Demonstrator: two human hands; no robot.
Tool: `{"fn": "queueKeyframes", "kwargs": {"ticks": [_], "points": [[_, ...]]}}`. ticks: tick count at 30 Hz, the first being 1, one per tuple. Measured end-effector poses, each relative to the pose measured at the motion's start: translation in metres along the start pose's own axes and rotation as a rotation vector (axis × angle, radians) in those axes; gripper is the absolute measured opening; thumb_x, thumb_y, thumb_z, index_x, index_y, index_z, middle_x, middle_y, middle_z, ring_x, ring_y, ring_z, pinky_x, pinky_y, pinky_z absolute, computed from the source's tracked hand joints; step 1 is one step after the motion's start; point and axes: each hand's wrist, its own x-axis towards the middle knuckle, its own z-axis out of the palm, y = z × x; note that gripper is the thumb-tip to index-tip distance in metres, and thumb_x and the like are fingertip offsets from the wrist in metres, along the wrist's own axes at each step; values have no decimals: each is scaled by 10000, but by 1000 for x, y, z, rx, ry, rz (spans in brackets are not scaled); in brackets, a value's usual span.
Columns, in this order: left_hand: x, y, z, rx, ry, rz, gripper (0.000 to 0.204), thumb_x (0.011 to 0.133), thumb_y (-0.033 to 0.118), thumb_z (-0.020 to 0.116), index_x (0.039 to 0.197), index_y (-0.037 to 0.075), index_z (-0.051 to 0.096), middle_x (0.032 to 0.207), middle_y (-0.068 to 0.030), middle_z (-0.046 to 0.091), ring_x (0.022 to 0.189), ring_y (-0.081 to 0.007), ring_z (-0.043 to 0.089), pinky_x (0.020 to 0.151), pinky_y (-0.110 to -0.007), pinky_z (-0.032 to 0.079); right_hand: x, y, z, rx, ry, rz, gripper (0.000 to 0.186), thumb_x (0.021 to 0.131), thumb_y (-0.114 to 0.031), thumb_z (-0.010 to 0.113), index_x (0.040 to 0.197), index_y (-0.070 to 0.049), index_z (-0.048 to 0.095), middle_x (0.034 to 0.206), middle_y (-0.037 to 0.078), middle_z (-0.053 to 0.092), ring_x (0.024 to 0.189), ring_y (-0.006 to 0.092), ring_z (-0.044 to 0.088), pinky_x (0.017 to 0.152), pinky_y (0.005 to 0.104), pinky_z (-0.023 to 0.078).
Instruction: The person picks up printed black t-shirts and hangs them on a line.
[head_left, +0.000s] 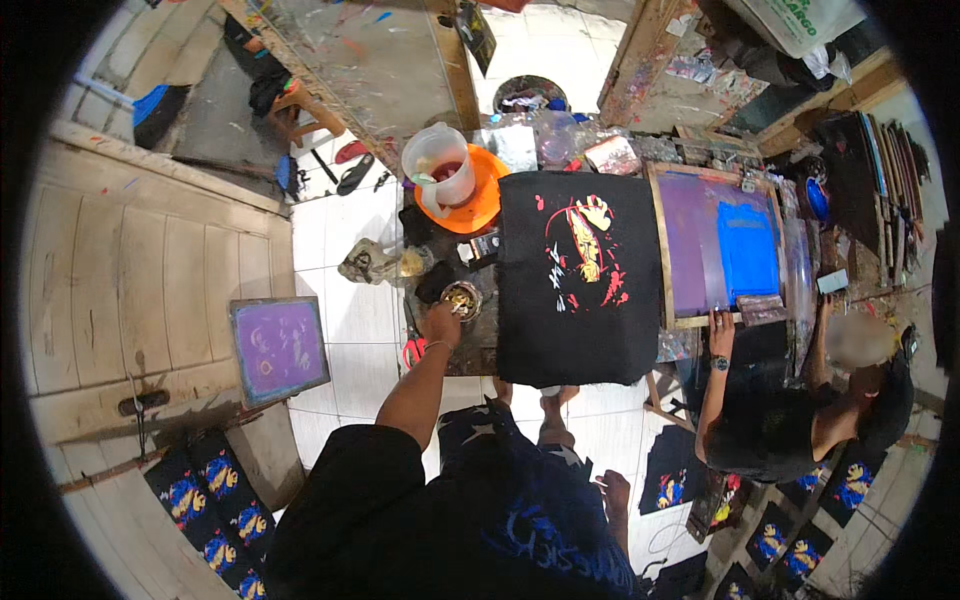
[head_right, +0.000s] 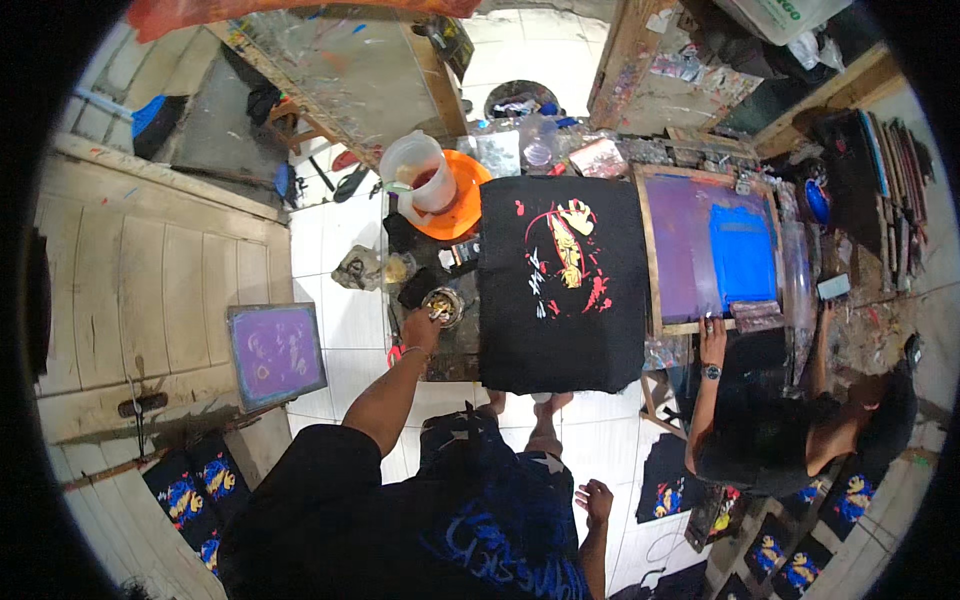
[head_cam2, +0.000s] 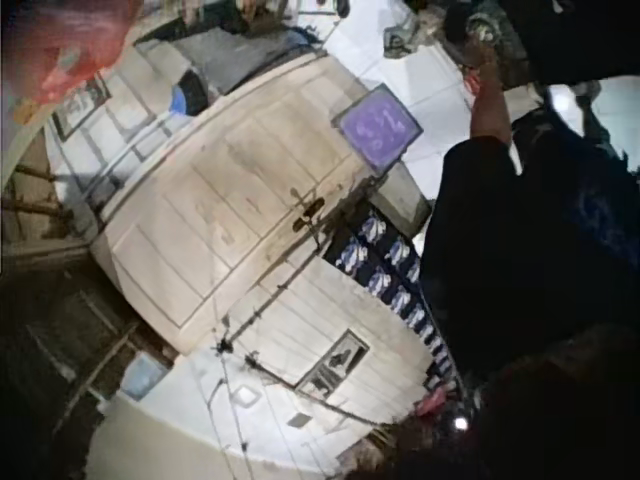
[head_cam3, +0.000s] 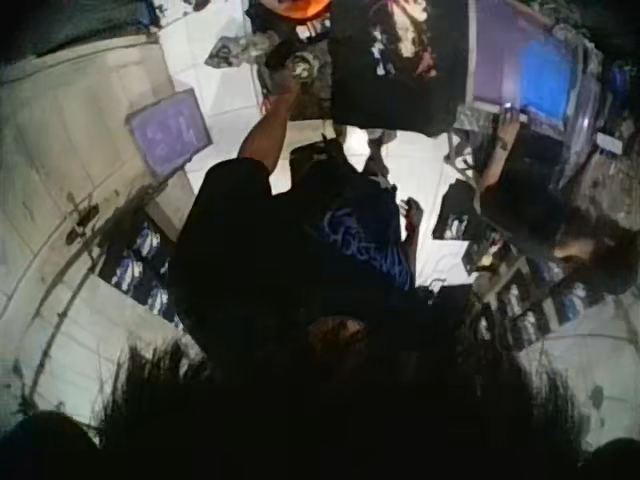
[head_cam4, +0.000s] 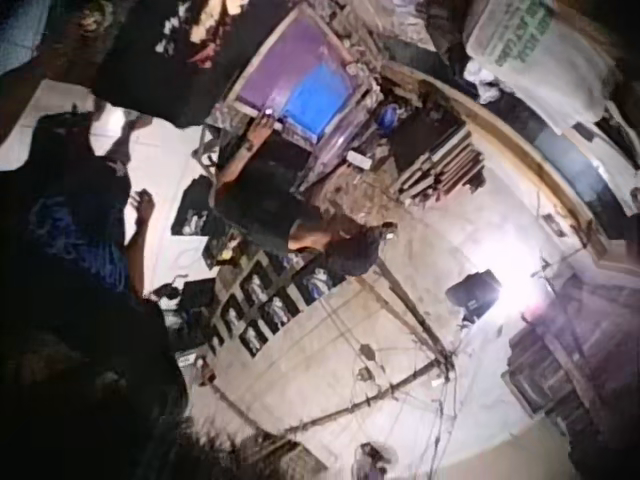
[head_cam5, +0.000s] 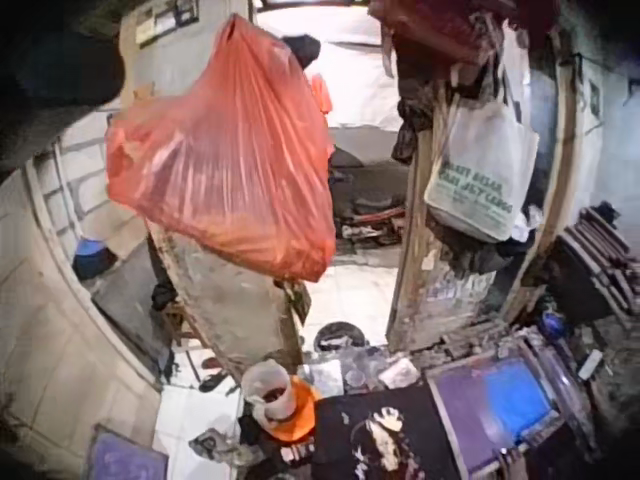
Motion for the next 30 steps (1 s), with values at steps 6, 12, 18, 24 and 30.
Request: {"fn": "queueKeyframes", "kwargs": {"ticks": [6, 12, 18, 24, 30], "points": [[10, -2, 4, 52, -31, 86, 196, 753, 210, 625, 882, 62, 633, 976, -143, 571, 924, -313, 556, 762, -434, 476, -26, 6, 12, -4, 67, 49, 321, 858, -157, 474, 1129, 16, 482, 850, 155, 613, 664, 231, 620, 522, 316, 502], [11, -6, 6, 74, 75, 209, 136, 737, 154, 601, 811, 43, 629, 946, -160, 563, 863, -338, 559, 770, -445, 457, -24, -11, 24, 104, 88, -7, 323, 861, -141, 461, 1135, 29, 469, 887, 181, 608, 675, 238, 620, 534, 314, 514], [12, -6, 0, 105, 32, 305, 138, 746, 152, 578, 809, 41, 629, 900, -168, 608, 866, -321, 573, 798, -449, 434, -17, -23, 30, 139, 88, -71, 306, 865, -142, 464, 1121, 26, 474, 902, 184, 604, 681, 232, 623, 550, 304, 524], [10, 0, -7, 111, -62, 199, 132, 740, 172, 600, 810, 68, 638, 787, -153, 629, 812, -318, 590, 708, -444, 466, -20, -6, 33, 161, 76, -64, 319, 869, -177, 474, 1117, 22, 479, 892, 178, 610, 679, 240, 623, 545, 313, 518], [12, -8, -7, -6, 15, 292, 117, 741, 172, 599, 788, 72, 639, 761, -164, 615, 768, -327, 580, 689, -443, 473, -33, 5, 39, 56, 71, -29, 307, 867, -172, 472, 1106, 20, 487, 875, 163, 613, 671, 230, 621, 543, 316, 512]]}}
